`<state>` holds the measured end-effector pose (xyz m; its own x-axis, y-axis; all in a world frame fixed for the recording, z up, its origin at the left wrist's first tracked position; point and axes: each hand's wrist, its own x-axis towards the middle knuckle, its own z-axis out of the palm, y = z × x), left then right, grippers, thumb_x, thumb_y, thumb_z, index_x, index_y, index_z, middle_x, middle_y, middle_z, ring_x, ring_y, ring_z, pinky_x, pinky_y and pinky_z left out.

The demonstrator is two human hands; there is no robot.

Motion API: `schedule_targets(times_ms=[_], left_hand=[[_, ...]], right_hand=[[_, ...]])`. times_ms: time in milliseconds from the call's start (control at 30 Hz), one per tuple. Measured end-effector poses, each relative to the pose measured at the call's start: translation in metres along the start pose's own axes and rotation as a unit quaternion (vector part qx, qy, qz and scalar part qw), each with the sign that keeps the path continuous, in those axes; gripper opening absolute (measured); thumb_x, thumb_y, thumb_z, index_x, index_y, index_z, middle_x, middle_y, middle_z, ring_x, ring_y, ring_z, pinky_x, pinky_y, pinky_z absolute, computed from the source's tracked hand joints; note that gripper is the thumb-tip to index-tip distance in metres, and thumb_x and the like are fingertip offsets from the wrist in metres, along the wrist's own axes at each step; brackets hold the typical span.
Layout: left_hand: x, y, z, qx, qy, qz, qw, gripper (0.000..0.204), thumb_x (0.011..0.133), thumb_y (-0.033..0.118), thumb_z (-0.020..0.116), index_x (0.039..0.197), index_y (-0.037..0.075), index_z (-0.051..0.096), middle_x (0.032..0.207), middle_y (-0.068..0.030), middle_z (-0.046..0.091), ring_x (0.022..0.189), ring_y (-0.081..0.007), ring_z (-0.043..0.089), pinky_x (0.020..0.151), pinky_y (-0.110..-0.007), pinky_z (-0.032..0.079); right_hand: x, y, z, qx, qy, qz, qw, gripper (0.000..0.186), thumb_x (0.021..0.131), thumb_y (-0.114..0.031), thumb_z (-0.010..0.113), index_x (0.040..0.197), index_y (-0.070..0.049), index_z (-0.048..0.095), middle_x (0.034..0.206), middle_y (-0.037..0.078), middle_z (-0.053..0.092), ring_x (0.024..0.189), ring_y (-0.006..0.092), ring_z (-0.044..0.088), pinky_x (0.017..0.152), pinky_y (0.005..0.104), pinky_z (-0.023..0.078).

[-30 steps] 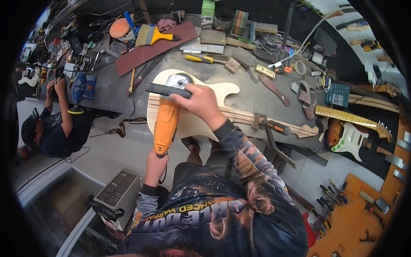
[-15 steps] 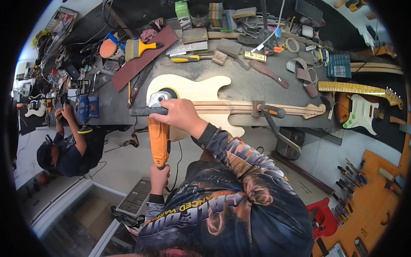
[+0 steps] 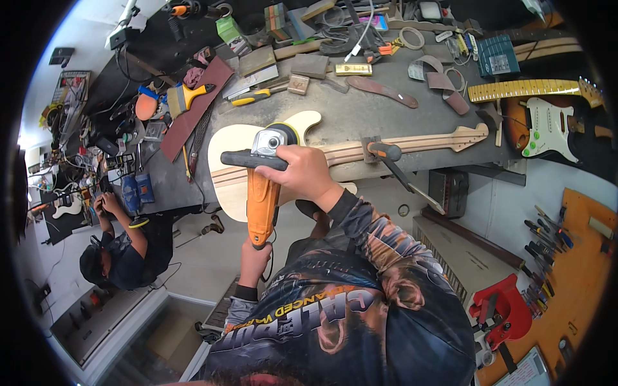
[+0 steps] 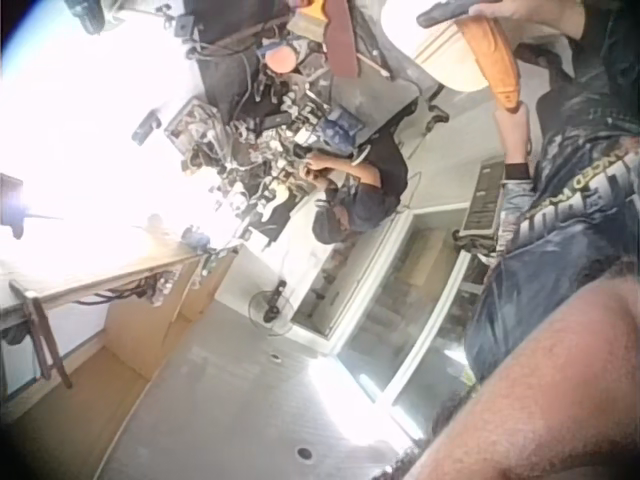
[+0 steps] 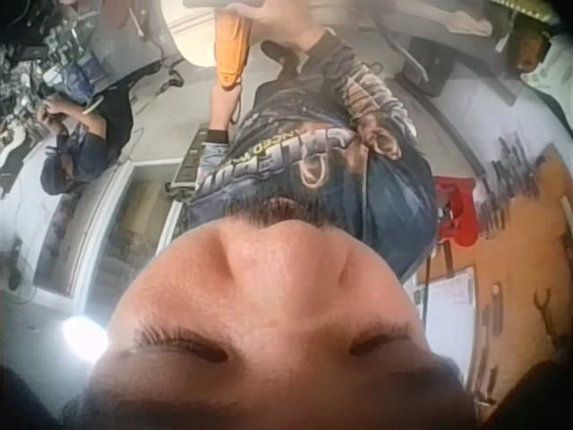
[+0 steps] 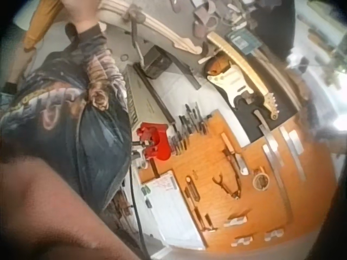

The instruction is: The person uses a power sander to smooth the wooden surface of a guitar body. They move the tool across the front of the body while holding it with both hands.

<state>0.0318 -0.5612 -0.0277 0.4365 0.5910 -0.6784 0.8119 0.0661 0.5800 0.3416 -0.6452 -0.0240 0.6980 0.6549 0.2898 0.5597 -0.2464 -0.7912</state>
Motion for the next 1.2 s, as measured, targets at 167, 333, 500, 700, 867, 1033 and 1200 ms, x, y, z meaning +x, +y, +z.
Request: schedule_targets(times_ms=[167,333,500,700,867,1033,1200], left_hand=[[0.011,0.007,0.009,0.000,0.015,0.024,1.000,0.022,0.094,0.009,0.075,0.113,-0.002,0.069,0.075,-0.0055,0.070,0.063,-0.0144,0.067,0.061,-0.036,0.054],[0.001,0.006,0.004,0.004,0.025,-0.017,1.000,0.023,0.095,0.008,0.074,0.115,-0.001,0.069,0.074,-0.0043,0.069,0.061,-0.0135,0.066,0.059,-0.034,0.054],[-0.009,0.007,0.003,-0.029,0.028,-0.055,0.998,0.021,0.095,0.008,0.073,0.113,0.000,0.067,0.072,-0.0026,0.065,0.059,-0.0133,0.065,0.056,-0.033,0.051],[0.005,0.019,0.007,-0.019,0.027,-0.055,0.998,0.020,0.095,0.007,0.073,0.112,-0.001,0.066,0.072,-0.0034,0.066,0.059,-0.0141,0.064,0.057,-0.034,0.051],[0.010,0.032,0.013,-0.010,0.013,-0.043,0.999,0.020,0.095,0.007,0.073,0.112,-0.001,0.067,0.072,-0.0039,0.066,0.060,-0.0142,0.065,0.059,-0.035,0.052],[0.014,0.038,0.019,-0.010,0.005,-0.023,1.000,0.021,0.095,0.007,0.074,0.114,-0.001,0.067,0.074,-0.0037,0.068,0.063,-0.0137,0.066,0.061,-0.034,0.053],[0.025,0.048,0.019,0.021,-0.016,-0.010,1.000,0.024,0.095,0.007,0.073,0.117,-0.002,0.069,0.077,-0.0045,0.070,0.063,-0.0136,0.066,0.061,-0.034,0.054]], right_hand=[[0.012,0.014,-0.003,-0.009,0.037,-0.004,0.999,0.056,0.092,-0.059,0.088,0.076,-0.010,0.067,0.071,0.012,0.069,0.066,0.0367,0.072,0.060,0.0463,0.056],[0.008,0.009,0.010,0.013,0.030,-0.024,0.999,0.060,0.093,-0.062,0.086,0.074,-0.010,0.064,0.071,0.010,0.068,0.067,0.0358,0.072,0.061,0.0463,0.057],[0.009,0.003,0.022,0.029,0.007,-0.030,0.999,0.061,0.093,-0.064,0.085,0.075,-0.009,0.065,0.073,0.010,0.070,0.069,0.0353,0.073,0.063,0.0455,0.058],[0.026,0.011,0.012,0.014,0.003,-0.022,1.000,0.055,0.092,-0.059,0.089,0.080,-0.008,0.070,0.073,0.011,0.070,0.069,0.0361,0.073,0.063,0.0453,0.058],[0.026,0.022,-0.001,0.017,0.020,-0.002,1.000,0.059,0.092,-0.063,0.087,0.077,-0.009,0.068,0.069,0.012,0.068,0.066,0.0370,0.072,0.061,0.0465,0.057],[0.024,0.030,-0.012,0.019,0.038,0.007,0.999,0.062,0.092,-0.065,0.086,0.073,-0.010,0.066,0.066,0.011,0.067,0.063,0.0372,0.070,0.059,0.0471,0.056],[0.029,0.032,-0.031,-0.002,0.035,0.027,0.999,0.056,0.089,-0.058,0.093,0.077,-0.007,0.071,0.071,0.015,0.070,0.065,0.0381,0.072,0.061,0.0453,0.057]])
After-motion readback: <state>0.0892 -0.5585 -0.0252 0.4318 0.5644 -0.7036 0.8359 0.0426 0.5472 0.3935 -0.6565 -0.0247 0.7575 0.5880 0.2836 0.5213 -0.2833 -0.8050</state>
